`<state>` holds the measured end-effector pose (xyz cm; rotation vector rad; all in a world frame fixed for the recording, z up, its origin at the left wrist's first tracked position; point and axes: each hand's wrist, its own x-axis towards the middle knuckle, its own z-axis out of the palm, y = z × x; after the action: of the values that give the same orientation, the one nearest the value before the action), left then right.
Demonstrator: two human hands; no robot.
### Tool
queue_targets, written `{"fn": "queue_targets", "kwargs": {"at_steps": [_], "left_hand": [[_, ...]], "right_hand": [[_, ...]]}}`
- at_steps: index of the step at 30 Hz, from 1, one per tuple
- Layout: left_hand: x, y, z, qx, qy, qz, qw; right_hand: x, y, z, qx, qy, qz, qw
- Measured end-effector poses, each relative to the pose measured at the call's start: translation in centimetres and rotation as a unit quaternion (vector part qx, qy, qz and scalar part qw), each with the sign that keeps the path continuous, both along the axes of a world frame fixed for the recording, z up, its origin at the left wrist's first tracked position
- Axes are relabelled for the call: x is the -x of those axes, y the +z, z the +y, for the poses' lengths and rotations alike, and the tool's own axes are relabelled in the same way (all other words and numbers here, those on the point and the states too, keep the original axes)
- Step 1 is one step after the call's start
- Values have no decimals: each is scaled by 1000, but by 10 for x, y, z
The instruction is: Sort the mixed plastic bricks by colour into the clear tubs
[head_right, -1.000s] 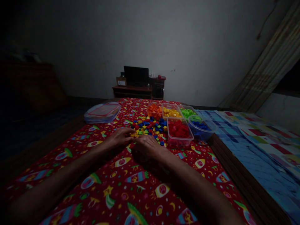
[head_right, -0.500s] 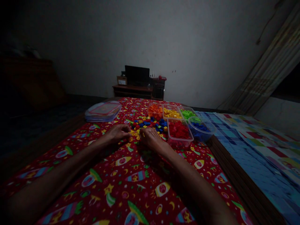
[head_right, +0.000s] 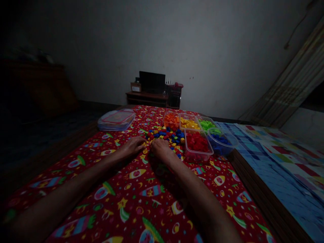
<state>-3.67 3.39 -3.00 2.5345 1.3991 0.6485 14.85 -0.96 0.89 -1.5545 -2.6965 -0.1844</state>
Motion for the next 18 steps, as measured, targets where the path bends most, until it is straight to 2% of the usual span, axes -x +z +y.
{"fn": "queue_targets", "kwargs": {"at_steps": [3, 5, 7, 12, 15, 18], "left_hand": [[1, 17, -7, 69, 20, -8, 997], [-1, 23, -12, 106, 11, -17, 994], [-3, 21, -16, 112, -15, -10, 994], [-3, -2, -16, 19, -96, -10, 995], [-1, -7, -14, 19, -83, -25, 996], [-1, 0, -13, 50, -52, -22, 997]], "right_hand": [[-7, -8, 7, -29, 8, 37, 999], [-13, -14, 12, -49, 18, 66, 996], [-17, -16, 14, -50, 31, 79, 995], [-15, -19, 6, -57, 102, 97, 988], [-13, -26, 1, -68, 143, 128, 979], [-15, -31, 4, -67, 158, 159, 972]]}}
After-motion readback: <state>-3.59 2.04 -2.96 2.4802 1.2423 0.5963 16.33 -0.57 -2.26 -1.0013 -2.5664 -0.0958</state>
